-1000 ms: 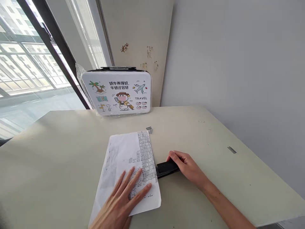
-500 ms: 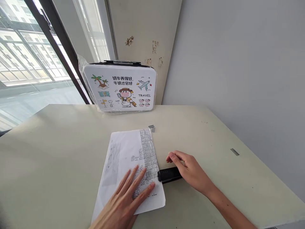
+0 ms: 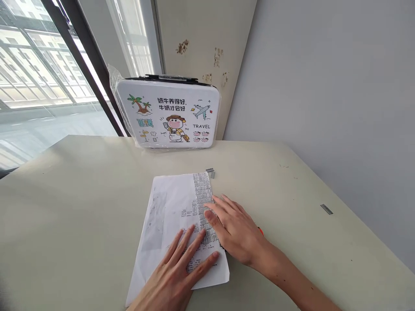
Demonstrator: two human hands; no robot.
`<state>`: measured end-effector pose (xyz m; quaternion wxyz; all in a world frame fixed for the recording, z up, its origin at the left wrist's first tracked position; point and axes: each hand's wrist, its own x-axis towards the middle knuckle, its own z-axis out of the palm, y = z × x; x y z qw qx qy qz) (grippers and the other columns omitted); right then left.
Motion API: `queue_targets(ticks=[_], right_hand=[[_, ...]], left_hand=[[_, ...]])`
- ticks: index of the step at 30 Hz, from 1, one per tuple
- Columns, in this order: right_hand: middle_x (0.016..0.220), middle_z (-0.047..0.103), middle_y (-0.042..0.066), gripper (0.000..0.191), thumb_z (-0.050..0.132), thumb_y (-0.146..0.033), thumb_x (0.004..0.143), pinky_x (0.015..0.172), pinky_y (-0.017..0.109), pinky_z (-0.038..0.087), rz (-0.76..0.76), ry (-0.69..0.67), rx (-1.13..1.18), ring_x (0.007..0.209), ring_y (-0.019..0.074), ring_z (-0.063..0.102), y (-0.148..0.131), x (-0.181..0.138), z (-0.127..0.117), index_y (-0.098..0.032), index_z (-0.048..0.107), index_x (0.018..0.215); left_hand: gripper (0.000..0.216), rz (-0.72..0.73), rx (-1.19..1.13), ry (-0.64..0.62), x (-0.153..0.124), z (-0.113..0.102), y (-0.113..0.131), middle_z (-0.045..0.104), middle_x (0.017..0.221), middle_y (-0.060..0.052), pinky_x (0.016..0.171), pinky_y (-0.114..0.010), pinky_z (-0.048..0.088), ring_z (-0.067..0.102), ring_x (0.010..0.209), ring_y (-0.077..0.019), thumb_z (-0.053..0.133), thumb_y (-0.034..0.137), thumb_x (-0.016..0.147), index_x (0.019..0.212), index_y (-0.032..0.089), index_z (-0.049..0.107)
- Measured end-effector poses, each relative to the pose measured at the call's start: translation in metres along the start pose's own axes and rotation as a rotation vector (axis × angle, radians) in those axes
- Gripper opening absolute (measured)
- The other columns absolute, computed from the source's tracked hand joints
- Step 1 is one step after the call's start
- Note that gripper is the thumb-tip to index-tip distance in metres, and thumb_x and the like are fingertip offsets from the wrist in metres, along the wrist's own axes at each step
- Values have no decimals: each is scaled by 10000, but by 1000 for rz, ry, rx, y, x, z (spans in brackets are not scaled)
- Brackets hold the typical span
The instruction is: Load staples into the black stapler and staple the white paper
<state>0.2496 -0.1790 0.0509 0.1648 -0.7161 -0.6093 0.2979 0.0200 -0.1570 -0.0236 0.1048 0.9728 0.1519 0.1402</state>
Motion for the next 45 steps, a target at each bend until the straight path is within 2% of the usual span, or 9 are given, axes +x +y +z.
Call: queue_targets(ticks=[12, 18, 23, 27, 31, 35, 40, 42, 45], right_hand=[[1660, 421, -14, 635, 233, -658, 1068, 1263, 575, 298, 13, 101, -150, 1588, 294, 260, 6, 5, 17, -336, 582, 1489], [1683, 371, -7, 654, 214, -662, 1067, 1268, 594, 282, 37, 93, -215, 1592, 300, 249, 4, 8, 21, -329, 551, 1519], [1692, 349, 5, 661, 191, -641, 1075, 1273, 589, 276, 45, 70, -274, 1590, 298, 253, 2, 9, 24, -314, 532, 1537], [1687, 365, 23, 606, 235, -597, 1085, 1254, 600, 303, -1, 138, -355, 1575, 314, 291, 5, 9, 32, -324, 533, 1535], [1716, 297, 26, 571, 270, -552, 1090, 1242, 627, 298, -44, 194, -417, 1588, 342, 245, 5, 10, 41, -340, 451, 1588], [1733, 238, 29, 561, 315, -507, 1087, 1224, 687, 283, -64, 227, -434, 1582, 395, 234, 3, 14, 48, -369, 362, 1629], [1732, 223, 64, 578, 348, -450, 1081, 1189, 745, 283, -76, 227, -500, 1587, 431, 178, 0, 18, 54, -351, 313, 1650], [1732, 223, 72, 576, 345, -440, 1083, 1185, 741, 293, -69, 218, -510, 1584, 434, 190, -1, 19, 54, -346, 310, 1651], [1733, 226, 64, 572, 309, -457, 1093, 1199, 691, 319, -62, 197, -473, 1579, 406, 233, -3, 21, 48, -341, 303, 1653]], left_hand=[[876, -8, 0, 43, 1, 1, -1, 89, 1752, -88, 1194, -680, 342, 171, 1577, -420, 564, 31, 841, 1637, 297, 313], [868, -4, 7, 25, 1, 3, -1, 104, 1748, -122, 1186, -689, 350, 175, 1573, -433, 559, 15, 837, 1630, 280, 328], [839, 1, 6, 64, 2, 4, -1, 135, 1747, -112, 1198, -671, 346, 198, 1569, -429, 556, 13, 854, 1624, 267, 341], [908, 10, 37, 70, 3, 4, -2, 127, 1740, -157, 1175, -672, 378, 226, 1557, -444, 520, -33, 818, 1650, 246, 288], [911, 12, 81, 103, 2, 8, -5, 170, 1733, -152, 1181, -655, 380, 250, 1553, -434, 512, -62, 834, 1655, 258, 282], [802, 11, 81, 112, 1, 11, -9, 190, 1733, -112, 1181, -630, 402, 260, 1555, -418, 579, 65, 959, 1655, 322, 275], [721, 36, 114, 74, 0, 10, -12, 266, 1710, -140, 1174, -627, 418, 261, 1554, -423, 619, 218, 1002, 1648, 298, 307], [725, 40, 121, 88, 1, 10, -12, 300, 1697, -149, 1167, -621, 428, 266, 1553, -420, 590, 165, 985, 1646, 285, 315], [860, 35, 127, 121, 3, 9, -11, 285, 1701, -150, 1162, -628, 429, 256, 1557, -414, 513, -23, 870, 1650, 271, 303]])
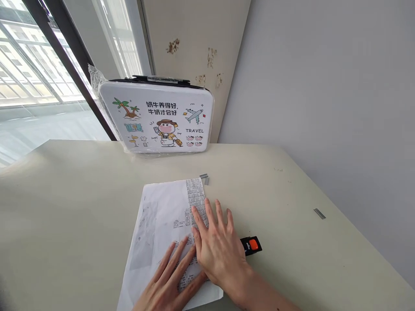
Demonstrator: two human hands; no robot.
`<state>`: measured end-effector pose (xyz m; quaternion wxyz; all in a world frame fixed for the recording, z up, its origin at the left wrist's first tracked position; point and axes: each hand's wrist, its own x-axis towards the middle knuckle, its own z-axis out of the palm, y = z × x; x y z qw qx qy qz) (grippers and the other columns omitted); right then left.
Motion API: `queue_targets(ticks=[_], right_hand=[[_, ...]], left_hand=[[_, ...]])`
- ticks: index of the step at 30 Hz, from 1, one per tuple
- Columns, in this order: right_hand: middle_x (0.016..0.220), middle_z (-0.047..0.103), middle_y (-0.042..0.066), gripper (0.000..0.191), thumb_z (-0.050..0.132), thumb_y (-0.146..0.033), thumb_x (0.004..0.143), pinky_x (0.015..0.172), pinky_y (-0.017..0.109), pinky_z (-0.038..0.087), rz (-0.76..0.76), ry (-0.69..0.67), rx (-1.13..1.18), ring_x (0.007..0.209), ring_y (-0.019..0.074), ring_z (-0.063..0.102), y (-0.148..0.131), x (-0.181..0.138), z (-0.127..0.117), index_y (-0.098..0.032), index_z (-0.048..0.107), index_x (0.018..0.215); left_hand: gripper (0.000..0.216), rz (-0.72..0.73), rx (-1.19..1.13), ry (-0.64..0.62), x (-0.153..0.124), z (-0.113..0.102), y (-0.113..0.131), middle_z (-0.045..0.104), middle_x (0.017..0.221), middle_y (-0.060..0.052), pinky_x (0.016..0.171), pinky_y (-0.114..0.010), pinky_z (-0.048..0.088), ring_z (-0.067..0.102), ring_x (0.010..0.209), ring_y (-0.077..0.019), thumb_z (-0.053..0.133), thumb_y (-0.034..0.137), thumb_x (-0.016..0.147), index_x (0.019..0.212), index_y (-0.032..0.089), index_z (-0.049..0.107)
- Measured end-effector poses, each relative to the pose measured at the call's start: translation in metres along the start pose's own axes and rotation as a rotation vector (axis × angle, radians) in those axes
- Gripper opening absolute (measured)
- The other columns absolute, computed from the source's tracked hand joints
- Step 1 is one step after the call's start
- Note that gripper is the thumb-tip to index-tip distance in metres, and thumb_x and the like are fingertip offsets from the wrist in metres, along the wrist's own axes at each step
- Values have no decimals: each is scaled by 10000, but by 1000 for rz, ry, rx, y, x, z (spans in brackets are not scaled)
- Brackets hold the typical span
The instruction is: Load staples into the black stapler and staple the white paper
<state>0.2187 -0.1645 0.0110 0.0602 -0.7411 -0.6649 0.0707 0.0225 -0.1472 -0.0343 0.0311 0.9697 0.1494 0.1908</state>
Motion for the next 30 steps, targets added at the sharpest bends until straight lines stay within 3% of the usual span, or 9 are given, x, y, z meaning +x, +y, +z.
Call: queue_targets(ticks=[2, 7, 11, 14, 18, 21, 24, 28, 30], right_hand=[[1729, 247, 55, 574, 282, -483, 1098, 1221, 641, 322, -1, -10, 59, 1584, 368, 243, 3, 1, -7, -326, 318, 1650], [1678, 392, 20, 579, 230, -525, 1106, 1251, 463, 357, 33, 10, 364, 1560, 241, 330, 22, -12, -33, -290, 421, 1599], [1515, 592, 36, 485, 420, -551, 1074, 1189, 407, 421, -173, -94, 476, 1426, 236, 505, 53, -37, -49, -296, 575, 1456], [1336, 705, 28, 373, 565, -518, 1029, 1046, 395, 512, -251, -121, 476, 1232, 251, 633, 80, -53, -49, -327, 641, 1341], [1142, 757, 23, 279, 572, -504, 1025, 872, 379, 552, -152, -40, 517, 1045, 252, 684, 112, -59, -36, -331, 692, 1208], [1134, 747, 45, 349, 568, -574, 1004, 765, 355, 551, -41, 41, 574, 1015, 261, 677, 128, -56, -25, -321, 685, 1215], [1053, 743, 46, 423, 559, -641, 978, 633, 331, 507, 82, 124, 592, 869, 242, 652, 140, -49, -17, -308, 668, 1214], [929, 725, 18, 434, 614, -673, 929, 623, 322, 486, 117, 161, 618, 768, 211, 610, 150, -42, -11, -297, 683, 1135], [912, 723, 8, 422, 639, -672, 915, 646, 319, 500, 115, 170, 647, 767, 204, 618, 152, -40, -9, -300, 699, 1105]], left_hand=[[948, -3, -15, -1, 1, -2, 1, 251, 1713, -145, 1166, -638, 419, 242, 1561, -413, 484, -76, 788, 1652, 265, 295], [940, -32, -82, -96, 0, -14, 3, 192, 1739, -85, 1207, -664, 348, 197, 1580, -398, 512, -41, 789, 1645, 289, 309], [952, -63, -77, -152, -4, -28, 3, 206, 1738, -53, 1237, -644, 314, 185, 1587, -376, 499, -79, 785, 1645, 288, 314], [920, -67, -77, -166, -6, -35, 2, 199, 1740, -38, 1236, -632, 325, 191, 1588, -364, 484, -67, 830, 1651, 302, 296], [821, -49, -73, -152, -7, -43, 2, 210, 1736, -40, 1226, -615, 342, 199, 1587, -347, 452, -9, 931, 1666, 296, 251], [711, -44, -79, -178, -6, -53, -2, 240, 1725, -30, 1206, -585, 381, 219, 1582, -335, 524, 187, 1038, 1669, 326, 228], [699, -59, -88, -187, -11, -62, -20, 255, 1719, -35, 1184, -567, 411, 232, 1577, -340, 560, 411, 1051, 1666, 331, 237], [597, -187, -12, -81, -29, -69, -63, 278, 1714, 5, 1243, -556, 309, 267, 1572, -306, 435, 366, 1096, 1662, 345, 248], [616, -247, 46, -91, -40, -72, -82, 271, 1716, 3, 1250, -576, 286, 252, 1575, -320, 444, 407, 1089, 1665, 345, 237]])
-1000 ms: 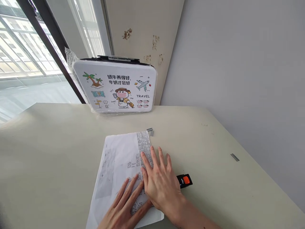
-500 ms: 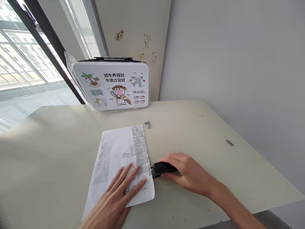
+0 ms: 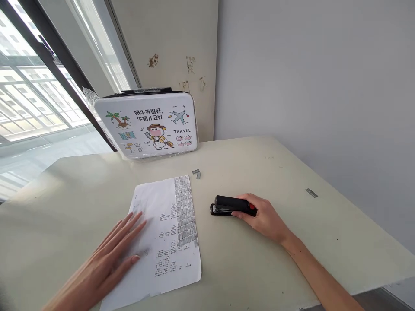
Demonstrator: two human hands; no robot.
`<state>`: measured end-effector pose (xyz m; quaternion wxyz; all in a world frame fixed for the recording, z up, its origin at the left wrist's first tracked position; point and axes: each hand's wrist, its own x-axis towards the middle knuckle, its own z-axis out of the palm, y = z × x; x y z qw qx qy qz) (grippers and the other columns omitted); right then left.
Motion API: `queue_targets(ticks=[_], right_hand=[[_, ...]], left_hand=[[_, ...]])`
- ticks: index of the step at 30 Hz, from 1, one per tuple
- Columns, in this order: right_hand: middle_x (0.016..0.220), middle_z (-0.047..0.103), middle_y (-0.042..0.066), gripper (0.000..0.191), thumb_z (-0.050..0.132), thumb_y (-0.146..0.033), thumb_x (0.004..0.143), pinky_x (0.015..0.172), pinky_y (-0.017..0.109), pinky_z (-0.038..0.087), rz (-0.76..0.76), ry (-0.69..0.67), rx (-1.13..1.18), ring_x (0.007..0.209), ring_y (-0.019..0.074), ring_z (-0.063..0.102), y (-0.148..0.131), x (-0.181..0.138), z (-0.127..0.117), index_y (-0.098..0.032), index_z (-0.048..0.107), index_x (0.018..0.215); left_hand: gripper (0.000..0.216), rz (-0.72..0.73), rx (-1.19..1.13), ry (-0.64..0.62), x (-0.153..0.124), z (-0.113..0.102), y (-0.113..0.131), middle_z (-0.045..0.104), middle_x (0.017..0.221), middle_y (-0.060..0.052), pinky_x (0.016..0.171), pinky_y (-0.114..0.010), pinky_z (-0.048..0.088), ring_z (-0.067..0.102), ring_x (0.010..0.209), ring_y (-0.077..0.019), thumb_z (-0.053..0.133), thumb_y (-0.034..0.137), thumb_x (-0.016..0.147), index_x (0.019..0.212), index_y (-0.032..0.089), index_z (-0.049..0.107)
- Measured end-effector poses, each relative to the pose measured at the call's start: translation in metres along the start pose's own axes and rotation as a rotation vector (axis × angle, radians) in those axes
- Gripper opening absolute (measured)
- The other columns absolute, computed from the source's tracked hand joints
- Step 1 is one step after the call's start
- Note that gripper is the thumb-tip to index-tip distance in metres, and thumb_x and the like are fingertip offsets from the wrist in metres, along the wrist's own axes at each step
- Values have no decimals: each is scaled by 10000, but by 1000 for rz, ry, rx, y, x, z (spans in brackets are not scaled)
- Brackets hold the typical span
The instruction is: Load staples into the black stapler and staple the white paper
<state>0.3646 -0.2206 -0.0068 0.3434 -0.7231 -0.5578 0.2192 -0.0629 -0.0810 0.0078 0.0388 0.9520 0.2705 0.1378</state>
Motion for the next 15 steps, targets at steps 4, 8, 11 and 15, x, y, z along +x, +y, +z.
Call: queue_targets(ticks=[4, 8, 11, 15], right_hand=[[892, 721, 5, 400, 665, -662, 902, 644, 320, 502, 0, 17, 38, 741, 201, 605, 1, 0, 2, -315, 724, 1092], [897, 725, 5, 342, 685, -616, 908, 627, 311, 507, 16, 61, 89, 757, 204, 623, -4, -3, 2, -325, 733, 1082], [912, 728, 15, 333, 712, -590, 890, 581, 295, 513, 51, 161, 130, 795, 216, 653, -9, -7, -2, -312, 733, 1073], [881, 712, 14, 311, 734, -564, 876, 511, 262, 483, 57, 273, 145, 788, 205, 651, -25, -15, -13, -307, 734, 1052]], left_hand=[[831, 94, 91, -86, -10, -4, -10, 290, 1703, -35, 1264, -607, 218, 224, 1574, -370, 610, 540, 986, 1677, 307, 213], [915, 174, 105, -142, -9, -8, 16, 288, 1695, -66, 1271, -629, 146, 241, 1567, -383, 653, 551, 947, 1686, 275, 189], [923, 190, 51, -167, 1, -4, 41, 291, 1693, -67, 1263, -655, 154, 253, 1562, -393, 658, 530, 945, 1689, 291, 166], [984, 224, -89, -208, 27, 13, 72, 258, 1708, -78, 1251, -697, 162, 243, 1562, -410, 705, 502, 908, 1690, 311, 140]])
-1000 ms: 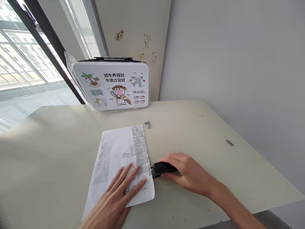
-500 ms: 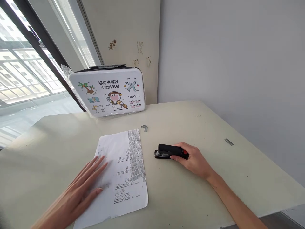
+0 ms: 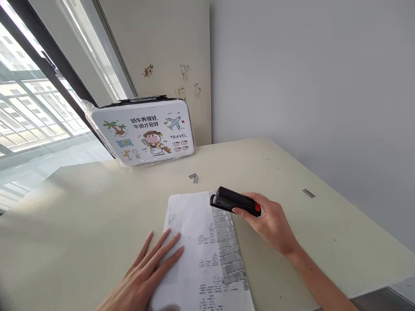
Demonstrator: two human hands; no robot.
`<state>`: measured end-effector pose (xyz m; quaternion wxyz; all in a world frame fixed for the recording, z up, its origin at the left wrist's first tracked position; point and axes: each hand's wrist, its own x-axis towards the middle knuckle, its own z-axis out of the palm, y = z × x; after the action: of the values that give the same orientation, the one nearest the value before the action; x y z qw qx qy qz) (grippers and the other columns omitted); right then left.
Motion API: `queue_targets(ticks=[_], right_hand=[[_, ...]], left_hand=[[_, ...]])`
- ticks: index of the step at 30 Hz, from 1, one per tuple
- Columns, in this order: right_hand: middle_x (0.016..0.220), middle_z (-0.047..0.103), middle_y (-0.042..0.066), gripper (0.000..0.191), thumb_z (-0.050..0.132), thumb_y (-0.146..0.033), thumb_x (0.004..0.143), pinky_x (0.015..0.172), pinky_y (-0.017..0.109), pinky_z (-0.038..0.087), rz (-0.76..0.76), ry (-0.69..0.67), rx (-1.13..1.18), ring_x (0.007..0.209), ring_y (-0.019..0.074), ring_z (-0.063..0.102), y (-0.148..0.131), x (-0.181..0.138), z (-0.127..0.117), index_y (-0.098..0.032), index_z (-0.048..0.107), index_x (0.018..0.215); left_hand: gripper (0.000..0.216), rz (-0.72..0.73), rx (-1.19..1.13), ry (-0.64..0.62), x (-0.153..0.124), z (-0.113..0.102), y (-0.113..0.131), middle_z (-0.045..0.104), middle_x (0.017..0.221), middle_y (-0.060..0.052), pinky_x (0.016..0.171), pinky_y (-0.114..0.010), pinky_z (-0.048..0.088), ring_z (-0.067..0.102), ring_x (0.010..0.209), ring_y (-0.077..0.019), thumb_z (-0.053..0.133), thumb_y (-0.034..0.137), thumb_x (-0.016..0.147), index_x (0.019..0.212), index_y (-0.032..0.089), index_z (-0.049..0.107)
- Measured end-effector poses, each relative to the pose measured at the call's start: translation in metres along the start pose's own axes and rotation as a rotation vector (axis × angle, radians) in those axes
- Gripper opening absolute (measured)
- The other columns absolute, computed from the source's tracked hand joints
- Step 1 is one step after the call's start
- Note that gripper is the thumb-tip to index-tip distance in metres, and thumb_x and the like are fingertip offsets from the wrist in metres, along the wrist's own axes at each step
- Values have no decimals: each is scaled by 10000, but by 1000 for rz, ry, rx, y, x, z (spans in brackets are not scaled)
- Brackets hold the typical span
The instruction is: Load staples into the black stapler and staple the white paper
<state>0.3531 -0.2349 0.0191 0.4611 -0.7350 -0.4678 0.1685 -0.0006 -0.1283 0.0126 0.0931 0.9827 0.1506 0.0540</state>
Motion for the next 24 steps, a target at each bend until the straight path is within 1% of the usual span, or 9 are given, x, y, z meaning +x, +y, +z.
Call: queue_targets(ticks=[3, 6, 9, 11, 14, 18, 20, 22, 24], right_hand=[[886, 705, 15, 286, 735, -546, 883, 481, 248, 464, -40, 0, -14, 776, 194, 640, -18, -5, -4, -310, 735, 1045], [895, 701, 12, 260, 727, -522, 902, 516, 247, 488, -101, -3, -45, 770, 186, 620, -33, -8, -4, -317, 735, 1063], [902, 707, 6, 226, 717, -494, 923, 604, 261, 524, -166, 28, -97, 773, 186, 603, -42, -9, -3, -320, 732, 1066], [901, 713, 8, 219, 714, -484, 927, 642, 276, 532, -197, 52, -134, 766, 190, 598, -46, -8, -1, -312, 730, 1061], [880, 713, 7, 211, 699, -470, 938, 684, 291, 537, -224, 61, -157, 758, 194, 607, -52, -5, 3, -305, 725, 1068], [921, 732, 6, 192, 706, -443, 934, 729, 295, 543, -238, 49, -108, 798, 199, 637, -60, 3, 12, -310, 729, 1069], [964, 746, 14, 203, 712, -441, 927, 756, 305, 547, -227, 46, -81, 812, 204, 644, -62, 8, 18, -304, 732, 1075], [977, 751, 25, 229, 704, -458, 926, 762, 316, 547, -208, 39, -68, 805, 207, 645, -61, 15, 25, -293, 733, 1082], [959, 749, 31, 251, 700, -478, 921, 759, 320, 545, -190, 18, -57, 803, 211, 646, -58, 23, 35, -284, 736, 1077]], left_hand=[[992, 62, -103, 30, 42, 15, 16, 221, 1720, -126, 1260, -682, 179, 180, 1576, -423, 730, 509, 883, 1679, 239, 205], [926, 65, -160, 64, 94, 30, 31, 258, 1699, -203, 1261, -654, 219, 178, 1572, -447, 739, 558, 865, 1605, 138, 374], [884, 38, -214, 115, 146, 41, 42, 448, 1604, -212, 1254, -657, 227, 357, 1509, -446, 776, 557, 827, 1539, 140, 456], [777, 19, -267, 160, 174, 48, 46, 561, 1504, -199, 1206, -636, 329, 510, 1394, -428, 768, 537, 843, 1477, 163, 517], [590, 40, -302, 189, 198, 55, 47, 656, 1365, -151, 1100, -574, 455, 597, 1280, -413, 741, 457, 881, 1381, 183, 589], [388, 99, -317, 177, 194, 53, 36, 702, 1251, -153, 1049, -529, 506, 658, 1188, -370, 567, 404, 1010, 1295, 146, 626], [351, 177, -336, 173, 179, 44, 25, 696, 1274, -166, 1084, -500, 497, 647, 1224, -338, 515, 370, 1042, 1289, 143, 619], [334, 294, -361, 183, 157, 31, 8, 654, 1373, -146, 1165, -465, 432, 580, 1332, -300, 539, 307, 1025, 1331, 186, 593], [325, 319, -377, 222, 133, 17, -12, 639, 1400, -122, 1166, -439, 412, 566, 1342, -265, 511, 206, 1005, 1318, 219, 596]])
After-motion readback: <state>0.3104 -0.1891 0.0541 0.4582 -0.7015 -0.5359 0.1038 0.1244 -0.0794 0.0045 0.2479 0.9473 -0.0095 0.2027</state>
